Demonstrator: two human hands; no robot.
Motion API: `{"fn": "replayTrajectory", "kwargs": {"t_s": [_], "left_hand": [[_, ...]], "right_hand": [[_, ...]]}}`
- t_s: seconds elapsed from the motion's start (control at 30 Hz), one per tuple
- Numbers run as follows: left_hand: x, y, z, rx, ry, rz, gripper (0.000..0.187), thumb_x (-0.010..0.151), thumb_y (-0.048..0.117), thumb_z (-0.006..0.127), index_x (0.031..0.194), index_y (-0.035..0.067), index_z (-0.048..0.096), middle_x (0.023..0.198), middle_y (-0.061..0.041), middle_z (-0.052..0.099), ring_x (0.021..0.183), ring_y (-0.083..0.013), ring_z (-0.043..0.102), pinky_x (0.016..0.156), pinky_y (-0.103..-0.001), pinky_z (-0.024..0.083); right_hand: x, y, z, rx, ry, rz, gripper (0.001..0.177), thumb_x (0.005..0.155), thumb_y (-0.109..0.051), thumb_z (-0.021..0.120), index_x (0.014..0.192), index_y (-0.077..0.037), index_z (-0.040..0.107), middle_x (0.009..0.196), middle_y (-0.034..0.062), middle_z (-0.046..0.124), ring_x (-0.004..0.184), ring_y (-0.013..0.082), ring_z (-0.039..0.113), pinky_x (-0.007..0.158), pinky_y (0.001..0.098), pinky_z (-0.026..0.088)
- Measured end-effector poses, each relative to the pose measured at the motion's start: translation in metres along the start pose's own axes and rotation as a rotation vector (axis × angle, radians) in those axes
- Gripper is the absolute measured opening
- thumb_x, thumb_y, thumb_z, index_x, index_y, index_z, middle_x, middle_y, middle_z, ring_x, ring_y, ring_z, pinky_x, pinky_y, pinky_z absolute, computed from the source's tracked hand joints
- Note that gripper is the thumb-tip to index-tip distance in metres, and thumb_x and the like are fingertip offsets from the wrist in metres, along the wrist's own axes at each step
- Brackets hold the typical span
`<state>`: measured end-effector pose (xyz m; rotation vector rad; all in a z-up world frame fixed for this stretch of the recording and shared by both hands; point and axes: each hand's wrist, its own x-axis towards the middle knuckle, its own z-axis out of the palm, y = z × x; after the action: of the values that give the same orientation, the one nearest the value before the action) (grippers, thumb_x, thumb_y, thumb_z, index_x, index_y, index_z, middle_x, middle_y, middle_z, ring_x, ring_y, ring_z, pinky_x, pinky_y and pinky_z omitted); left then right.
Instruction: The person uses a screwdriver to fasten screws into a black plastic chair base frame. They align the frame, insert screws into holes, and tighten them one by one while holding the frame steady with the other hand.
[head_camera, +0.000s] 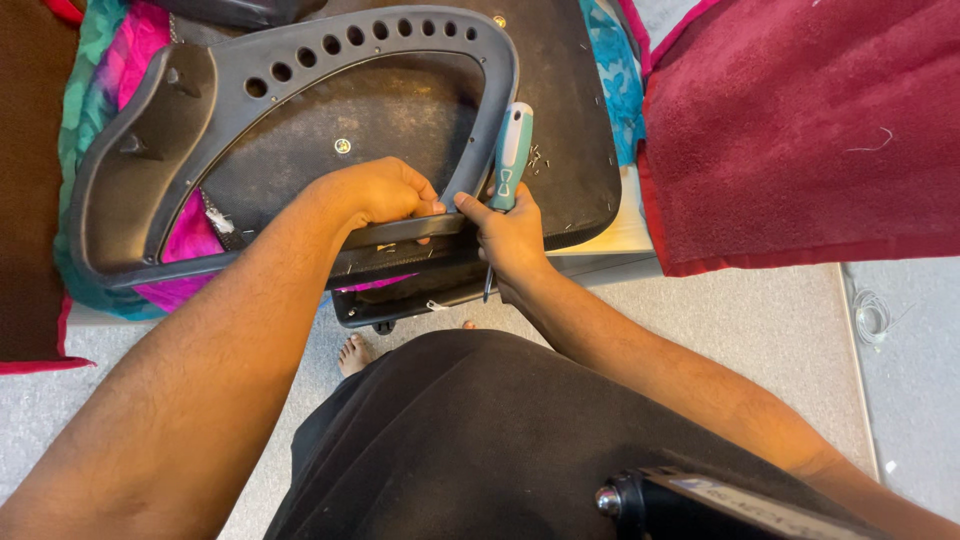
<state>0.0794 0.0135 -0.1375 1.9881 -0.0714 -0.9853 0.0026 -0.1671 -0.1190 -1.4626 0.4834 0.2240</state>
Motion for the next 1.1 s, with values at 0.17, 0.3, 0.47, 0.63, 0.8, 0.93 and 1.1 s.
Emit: {"fn": "replayTrajectory", "kwargs": {"t_s": [0.17,0.3,0.47,0.63,0.8,0.93,1.1], "left_hand": [[0.003,-0.003,0.002,0.150,0.131,0.049,0.023,0.082,0.028,0.081,0.097,0.010,0.083,0.086,-0.008,0.079,0.080,-0.0192,0.069,0.079,-0.038,0.053],[-0.001,0.000,0.002,0.236,0.177,0.066,0.020,0.082,0.029,0.080,0.092,0.011,0.083,0.083,-0.011,0.077,0.077,-0.0224,0.071,0.078,-0.039,0.054],[-0.005,0.007,0.003,0.361,0.175,0.015,0.023,0.083,0.031,0.080,0.089,0.009,0.083,0.083,-0.014,0.077,0.077,-0.0256,0.070,0.077,-0.041,0.055],[-0.009,0.004,0.004,0.303,0.201,-0.020,0.021,0.082,0.030,0.082,0.089,0.010,0.083,0.085,-0.013,0.078,0.078,-0.0244,0.071,0.077,-0.040,0.055],[-0.012,0.004,0.003,0.315,0.229,-0.015,0.021,0.080,0.029,0.084,0.089,0.011,0.083,0.087,-0.009,0.079,0.081,-0.0221,0.073,0.081,-0.038,0.056],[-0.013,0.007,0.004,0.314,0.221,-0.044,0.022,0.080,0.029,0.085,0.088,0.009,0.083,0.083,-0.009,0.079,0.076,-0.0193,0.073,0.077,-0.035,0.057],[-0.014,0.007,0.003,0.222,0.227,-0.049,0.022,0.078,0.026,0.085,0.086,0.005,0.083,0.079,-0.009,0.079,0.068,-0.0164,0.071,0.069,-0.032,0.057]], "right_hand": [[0.000,0.002,-0.006,-0.077,0.012,-0.103,0.028,0.088,-0.018,0.077,0.099,-0.011,0.051,0.065,-0.0025,0.050,0.045,0.0055,0.043,0.038,0.0248,0.032],[-0.004,0.001,-0.025,-0.040,0.054,-0.128,0.024,0.093,-0.026,0.074,0.097,-0.012,0.055,0.066,-0.0032,0.048,0.047,0.0038,0.041,0.039,0.0223,0.029],[0.002,-0.011,-0.068,0.139,0.147,-0.195,0.022,0.096,-0.027,0.071,0.099,-0.011,0.056,0.077,-0.0020,0.058,0.052,0.0025,0.042,0.041,0.0200,0.028],[0.010,-0.012,-0.100,0.171,0.220,-0.212,0.018,0.097,-0.024,0.066,0.109,-0.013,0.059,0.081,-0.0008,0.058,0.054,0.0020,0.043,0.042,0.0183,0.029],[0.025,-0.002,-0.109,0.201,0.194,-0.163,0.020,0.096,-0.017,0.067,0.114,-0.011,0.060,0.084,-0.0013,0.060,0.060,0.0022,0.049,0.046,0.0178,0.034],[0.053,-0.001,-0.113,-0.034,0.236,-0.220,0.023,0.089,-0.013,0.074,0.108,-0.008,0.062,0.077,-0.0017,0.056,0.057,0.0072,0.046,0.046,0.0241,0.035],[0.086,-0.010,-0.112,-0.484,0.229,-0.380,0.015,0.087,-0.017,0.080,0.095,-0.005,0.075,0.079,0.0018,0.069,0.072,0.0093,0.060,0.067,0.0272,0.048]]}}
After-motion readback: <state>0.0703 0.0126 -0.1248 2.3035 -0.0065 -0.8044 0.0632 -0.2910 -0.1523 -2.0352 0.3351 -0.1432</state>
